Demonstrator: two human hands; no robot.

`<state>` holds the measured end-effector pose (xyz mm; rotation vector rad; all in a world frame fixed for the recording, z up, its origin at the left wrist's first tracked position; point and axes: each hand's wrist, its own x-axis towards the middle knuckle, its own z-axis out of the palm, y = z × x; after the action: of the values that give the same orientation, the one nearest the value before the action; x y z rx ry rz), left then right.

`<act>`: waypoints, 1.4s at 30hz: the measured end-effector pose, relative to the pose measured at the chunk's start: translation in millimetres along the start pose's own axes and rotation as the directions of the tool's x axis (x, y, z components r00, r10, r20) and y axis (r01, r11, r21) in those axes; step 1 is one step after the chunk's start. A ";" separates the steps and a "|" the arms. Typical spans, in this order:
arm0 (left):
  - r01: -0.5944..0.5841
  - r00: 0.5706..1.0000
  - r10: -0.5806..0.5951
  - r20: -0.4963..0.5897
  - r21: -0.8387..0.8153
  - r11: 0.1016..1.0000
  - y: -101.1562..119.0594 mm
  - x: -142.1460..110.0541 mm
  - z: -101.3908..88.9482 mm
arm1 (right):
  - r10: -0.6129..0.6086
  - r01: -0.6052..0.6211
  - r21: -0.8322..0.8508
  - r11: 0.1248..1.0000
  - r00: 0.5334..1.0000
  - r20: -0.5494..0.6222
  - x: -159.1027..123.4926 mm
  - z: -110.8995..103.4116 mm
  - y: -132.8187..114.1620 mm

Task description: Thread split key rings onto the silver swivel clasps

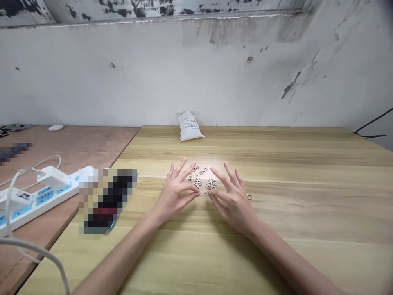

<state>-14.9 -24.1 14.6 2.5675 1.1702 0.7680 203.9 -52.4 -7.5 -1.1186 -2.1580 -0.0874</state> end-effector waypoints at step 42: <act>0.169 0.978 -0.202 -0.044 -0.395 0.903 -0.8 2.4 -7.3 | 0.164 -0.179 0.265 0.948 0.983 0.077 9.0 -0.3 -4.1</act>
<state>-18.1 -21.9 21.2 2.0843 1.1317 0.9604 197.5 -48.8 -0.8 -1.1512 -2.0340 0.3118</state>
